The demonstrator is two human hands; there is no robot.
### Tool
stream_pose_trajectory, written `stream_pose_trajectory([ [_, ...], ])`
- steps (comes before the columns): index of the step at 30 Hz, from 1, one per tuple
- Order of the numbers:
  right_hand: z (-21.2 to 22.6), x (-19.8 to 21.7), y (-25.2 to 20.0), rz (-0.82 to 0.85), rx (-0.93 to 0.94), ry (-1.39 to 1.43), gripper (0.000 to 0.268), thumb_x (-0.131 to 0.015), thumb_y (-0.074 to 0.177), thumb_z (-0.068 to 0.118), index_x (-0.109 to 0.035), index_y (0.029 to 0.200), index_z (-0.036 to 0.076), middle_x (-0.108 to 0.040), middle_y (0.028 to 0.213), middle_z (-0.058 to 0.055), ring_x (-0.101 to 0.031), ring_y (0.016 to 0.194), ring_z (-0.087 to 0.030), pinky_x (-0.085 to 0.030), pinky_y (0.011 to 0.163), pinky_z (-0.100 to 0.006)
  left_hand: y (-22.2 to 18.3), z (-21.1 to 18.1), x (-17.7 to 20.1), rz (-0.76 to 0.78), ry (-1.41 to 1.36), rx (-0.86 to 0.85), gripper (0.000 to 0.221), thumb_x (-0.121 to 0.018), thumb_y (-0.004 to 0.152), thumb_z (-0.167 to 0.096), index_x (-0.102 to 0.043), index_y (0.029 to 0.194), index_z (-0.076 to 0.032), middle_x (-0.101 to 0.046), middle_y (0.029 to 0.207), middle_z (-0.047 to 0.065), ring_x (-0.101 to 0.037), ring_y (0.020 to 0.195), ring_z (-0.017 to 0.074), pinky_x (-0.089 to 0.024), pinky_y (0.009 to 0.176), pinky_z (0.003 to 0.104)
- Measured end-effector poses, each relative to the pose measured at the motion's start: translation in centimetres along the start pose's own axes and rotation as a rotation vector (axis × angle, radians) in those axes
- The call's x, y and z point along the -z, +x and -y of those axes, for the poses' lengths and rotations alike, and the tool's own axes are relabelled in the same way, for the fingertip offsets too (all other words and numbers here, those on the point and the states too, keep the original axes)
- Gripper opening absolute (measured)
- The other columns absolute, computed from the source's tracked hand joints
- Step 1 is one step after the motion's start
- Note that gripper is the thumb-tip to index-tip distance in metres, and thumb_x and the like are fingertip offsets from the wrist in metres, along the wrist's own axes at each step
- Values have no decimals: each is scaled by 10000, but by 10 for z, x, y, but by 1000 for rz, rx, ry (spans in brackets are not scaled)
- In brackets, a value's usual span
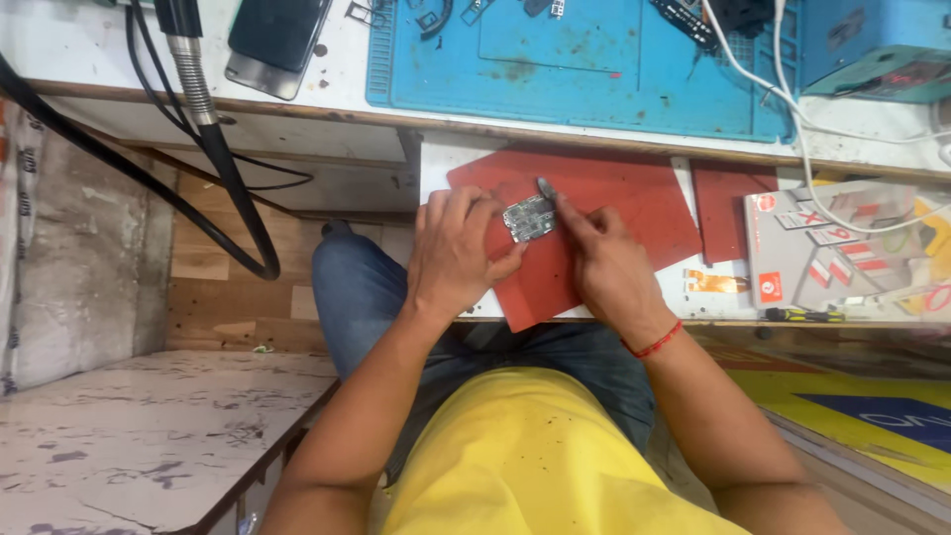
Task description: The person rubs a small electronic component on a red sanding pad and then uses a heat gun to apply heat to the component. The person holds the component with one hand while operating the heat gun with the other.
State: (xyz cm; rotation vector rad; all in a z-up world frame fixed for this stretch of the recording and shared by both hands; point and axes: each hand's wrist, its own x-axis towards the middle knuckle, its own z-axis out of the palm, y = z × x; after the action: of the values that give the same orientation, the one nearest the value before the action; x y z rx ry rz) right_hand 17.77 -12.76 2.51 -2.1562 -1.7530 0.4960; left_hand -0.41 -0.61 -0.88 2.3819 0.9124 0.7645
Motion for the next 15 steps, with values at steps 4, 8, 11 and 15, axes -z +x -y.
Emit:
stream_pose_trajectory([
  [4, 23, 9, 6, 161, 52, -19, 651, -508, 860, 14, -538, 1477, 221, -639, 1084, -194, -670, 770, -430, -546, 684, -524, 4, -6, 12, -26, 7, -11, 514, -883, 698, -286, -703, 1140, -93, -595, 1166, 53, -534, 1088, 290, -436, 954, 443],
  [8, 23, 11, 4, 75, -25, -60, 623, -501, 885, 3, -542, 1478, 187, -631, 1110, -201, -660, 790, -444, -544, 691, -530, 3, -3, 9, -15, -33, -5, 502, -901, 725, -286, -700, 1143, -93, -595, 1156, 48, -537, 1094, 287, -436, 959, 436],
  [11, 25, 5, 2, 133, 54, -18, 649, -516, 845, 2, -538, 1471, 171, -625, 1105, -207, -667, 810, -437, -552, 704, -519, 0, 0, 10, -37, -50, -8, 565, -895, 700, -262, -691, 1194, -79, -594, 1180, 62, -535, 1096, 289, -441, 971, 430],
  [15, 23, 3, 4, 125, -18, -28, 650, -513, 868, -40, -538, 1486, 160, -618, 1102, -225, -654, 827, -457, -539, 715, -529, 2, -1, 7, -16, -62, 2, 546, -901, 695, -261, -722, 1180, -86, -604, 1152, 42, -537, 1078, 276, -436, 949, 429],
])
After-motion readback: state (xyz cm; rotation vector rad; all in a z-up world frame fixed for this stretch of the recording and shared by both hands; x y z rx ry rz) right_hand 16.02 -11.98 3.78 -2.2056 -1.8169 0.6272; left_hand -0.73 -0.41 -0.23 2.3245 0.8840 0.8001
